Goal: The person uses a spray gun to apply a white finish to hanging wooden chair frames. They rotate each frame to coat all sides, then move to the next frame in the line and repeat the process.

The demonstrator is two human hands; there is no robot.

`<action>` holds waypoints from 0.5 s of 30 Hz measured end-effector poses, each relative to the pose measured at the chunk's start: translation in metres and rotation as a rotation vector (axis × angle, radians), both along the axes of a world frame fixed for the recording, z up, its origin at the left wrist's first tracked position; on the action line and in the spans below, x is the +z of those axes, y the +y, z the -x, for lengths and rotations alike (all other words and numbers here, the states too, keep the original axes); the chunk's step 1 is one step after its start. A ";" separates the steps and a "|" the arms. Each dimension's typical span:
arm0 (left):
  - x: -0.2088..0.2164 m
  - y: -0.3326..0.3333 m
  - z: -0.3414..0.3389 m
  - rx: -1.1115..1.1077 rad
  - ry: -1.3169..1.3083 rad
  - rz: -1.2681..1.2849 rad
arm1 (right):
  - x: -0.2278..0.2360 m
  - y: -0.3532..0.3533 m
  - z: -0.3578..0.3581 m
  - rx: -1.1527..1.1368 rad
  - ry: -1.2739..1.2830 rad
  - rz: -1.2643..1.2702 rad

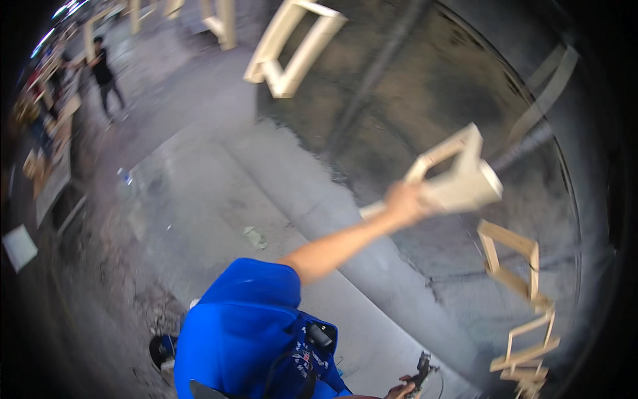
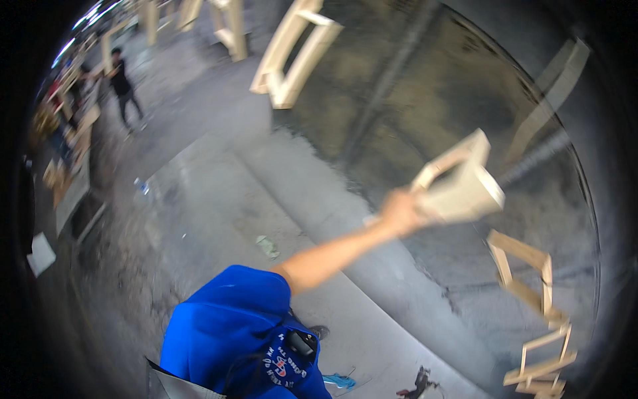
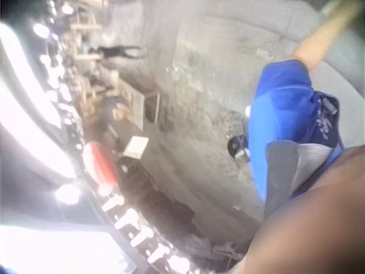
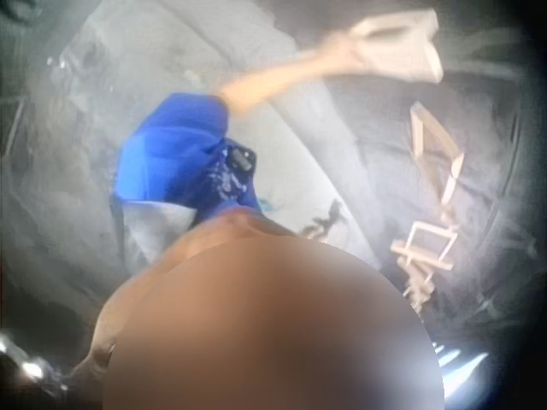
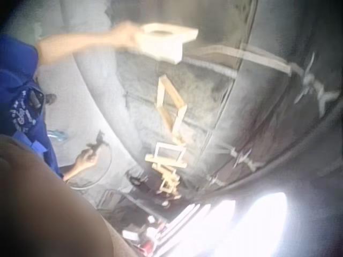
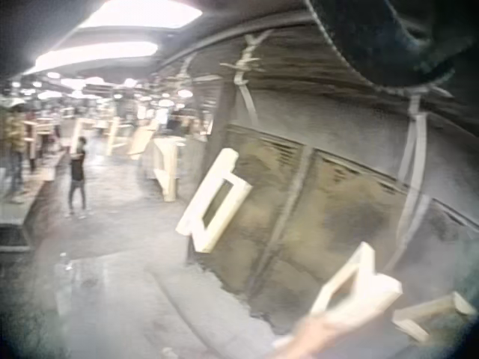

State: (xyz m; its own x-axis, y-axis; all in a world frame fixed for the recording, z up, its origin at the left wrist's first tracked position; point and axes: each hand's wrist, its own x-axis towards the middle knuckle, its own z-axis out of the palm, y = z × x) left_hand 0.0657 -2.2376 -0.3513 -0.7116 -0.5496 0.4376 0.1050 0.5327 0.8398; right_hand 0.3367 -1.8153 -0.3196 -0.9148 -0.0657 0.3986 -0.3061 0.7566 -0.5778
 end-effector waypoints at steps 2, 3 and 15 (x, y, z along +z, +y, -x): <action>-0.003 0.004 -0.023 -0.211 0.325 0.128 | 0.010 -0.041 0.000 -0.009 -0.023 0.008; -0.005 -0.006 -0.033 -0.420 0.155 0.166 | 0.015 -0.057 0.002 -0.031 -0.026 0.014; -0.032 -0.115 -0.104 -0.403 0.229 -0.553 | -0.007 -0.052 -0.014 -0.313 0.115 0.580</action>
State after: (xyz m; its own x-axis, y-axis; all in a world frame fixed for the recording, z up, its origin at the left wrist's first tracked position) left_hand 0.1692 -2.3523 -0.3838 -0.8293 -0.4482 0.3338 0.4098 -0.0816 0.9085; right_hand 0.3504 -1.8677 -0.3263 -0.8055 0.4502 0.3853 -0.2062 0.3966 -0.8945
